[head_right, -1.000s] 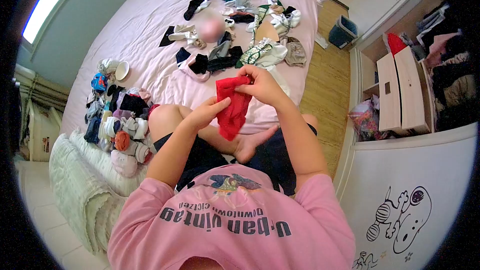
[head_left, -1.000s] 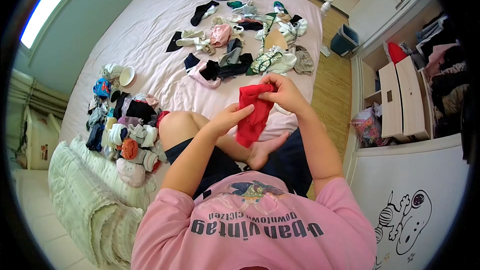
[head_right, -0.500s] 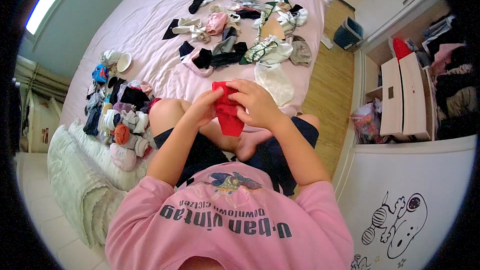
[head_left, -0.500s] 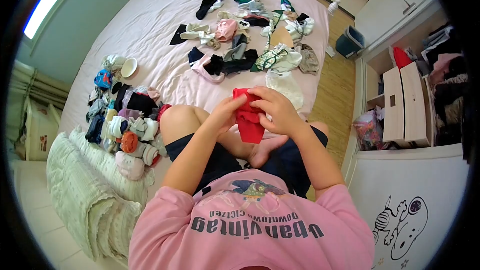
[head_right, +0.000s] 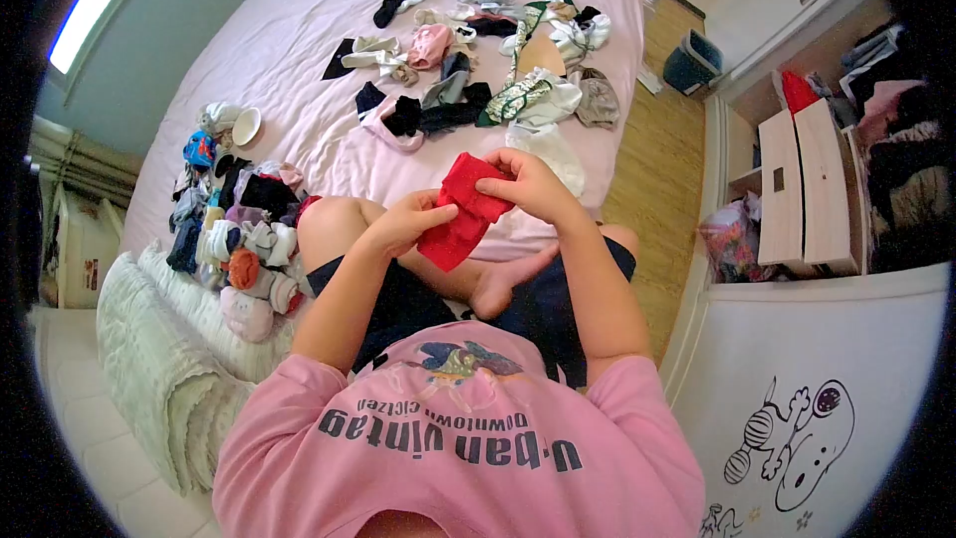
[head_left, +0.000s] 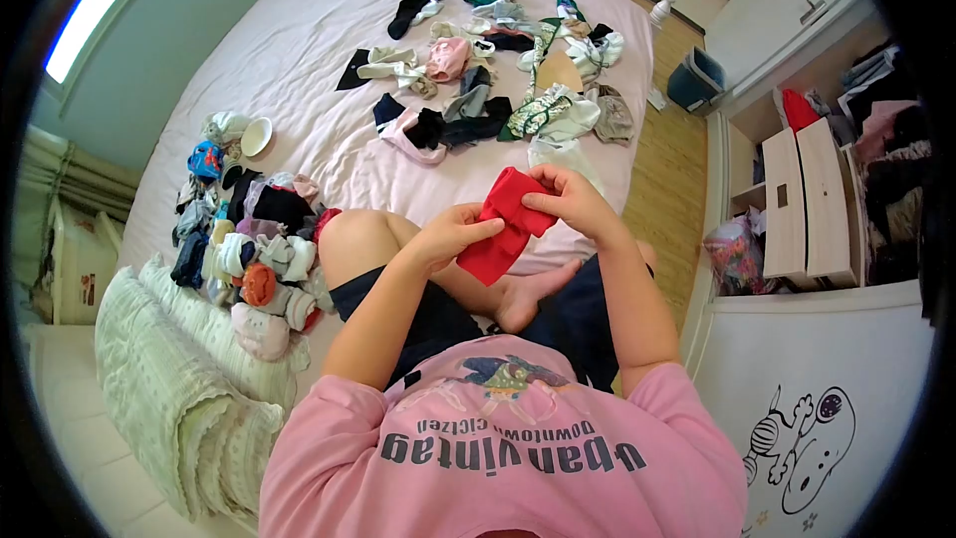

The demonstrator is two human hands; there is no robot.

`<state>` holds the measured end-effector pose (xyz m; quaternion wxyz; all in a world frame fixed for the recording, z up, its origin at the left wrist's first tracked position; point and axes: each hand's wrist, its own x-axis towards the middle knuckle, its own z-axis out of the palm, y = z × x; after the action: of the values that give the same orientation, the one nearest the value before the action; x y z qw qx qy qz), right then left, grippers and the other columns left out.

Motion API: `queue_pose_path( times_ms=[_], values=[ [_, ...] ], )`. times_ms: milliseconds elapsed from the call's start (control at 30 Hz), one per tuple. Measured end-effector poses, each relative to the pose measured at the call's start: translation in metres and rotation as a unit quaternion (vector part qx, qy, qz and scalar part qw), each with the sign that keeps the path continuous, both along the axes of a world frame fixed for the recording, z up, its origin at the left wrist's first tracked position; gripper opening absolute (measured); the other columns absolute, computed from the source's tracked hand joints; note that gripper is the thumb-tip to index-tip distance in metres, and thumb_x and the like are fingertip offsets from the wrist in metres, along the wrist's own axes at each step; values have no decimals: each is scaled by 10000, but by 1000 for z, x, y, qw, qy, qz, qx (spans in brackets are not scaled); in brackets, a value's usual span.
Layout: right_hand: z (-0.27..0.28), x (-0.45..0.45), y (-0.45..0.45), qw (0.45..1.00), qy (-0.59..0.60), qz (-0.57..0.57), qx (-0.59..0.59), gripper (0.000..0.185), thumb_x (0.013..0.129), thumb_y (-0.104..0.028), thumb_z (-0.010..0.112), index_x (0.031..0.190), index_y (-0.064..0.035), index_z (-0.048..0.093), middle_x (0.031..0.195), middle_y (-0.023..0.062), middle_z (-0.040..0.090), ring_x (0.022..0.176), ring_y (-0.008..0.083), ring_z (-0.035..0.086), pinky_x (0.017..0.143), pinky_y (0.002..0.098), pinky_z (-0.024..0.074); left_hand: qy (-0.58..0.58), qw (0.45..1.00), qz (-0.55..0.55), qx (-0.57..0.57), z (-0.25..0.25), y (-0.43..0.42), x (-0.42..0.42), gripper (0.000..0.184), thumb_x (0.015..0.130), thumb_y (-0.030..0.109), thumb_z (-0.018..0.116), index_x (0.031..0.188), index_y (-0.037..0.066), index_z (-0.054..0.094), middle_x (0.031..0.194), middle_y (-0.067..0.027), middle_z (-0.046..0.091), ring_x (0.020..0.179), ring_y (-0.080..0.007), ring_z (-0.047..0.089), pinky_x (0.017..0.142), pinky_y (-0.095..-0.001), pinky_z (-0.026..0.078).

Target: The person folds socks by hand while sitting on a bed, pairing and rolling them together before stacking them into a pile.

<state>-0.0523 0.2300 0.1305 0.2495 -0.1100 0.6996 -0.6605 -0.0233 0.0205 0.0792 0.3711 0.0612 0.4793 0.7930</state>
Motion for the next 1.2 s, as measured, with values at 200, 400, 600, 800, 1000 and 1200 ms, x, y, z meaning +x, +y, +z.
queue_pose_path(
  times_ms=[200,400,600,800,1000,1200],
  values=[
    [-4,-1,0,1000,6,-6,-22,261,781,-92,625,1011,-7,536,889,37,601,770,88,567,655,212,467,-49,998,-1,43,0,3,3,284,853,156,558,1079,-12,526,987,-90,611,850,-143,603,767,-276,484],
    [-18,-10,6,998,21,10,62,211,755,-69,628,949,-10,567,829,32,607,752,89,564,647,226,457,4,1000,0,13,-6,1,5,275,843,131,565,1071,-19,530,963,-87,618,829,-142,609,761,-275,488],
    [-13,-3,-9,947,235,-46,213,242,715,-122,634,929,-28,570,820,100,623,713,205,602,645,302,462,-2,999,44,3,-5,5,6,308,842,109,556,1113,-22,495,1014,-97,593,869,-141,592,799,-284,472],
    [-8,11,-23,861,389,-113,308,241,705,-164,631,896,-48,543,810,123,597,746,304,575,648,365,457,-137,976,105,132,-15,5,9,352,851,110,513,1166,-20,426,1111,-127,531,1003,-196,545,868,-320,442],
    [-27,25,-26,785,487,-150,352,231,710,-169,620,872,-50,507,887,127,568,771,311,557,643,392,450,-108,955,78,267,-8,4,22,402,807,10,460,1200,-40,395,1179,-149,488,1099,-245,487,958,-351,386],
    [-22,48,-40,839,457,-114,274,253,697,-149,653,866,-45,495,1008,138,537,784,314,552,651,361,450,-64,960,250,113,-12,18,25,413,814,-4,458,1221,-7,384,1142,-133,487,1051,-193,501,887,-297,426]
  ],
)
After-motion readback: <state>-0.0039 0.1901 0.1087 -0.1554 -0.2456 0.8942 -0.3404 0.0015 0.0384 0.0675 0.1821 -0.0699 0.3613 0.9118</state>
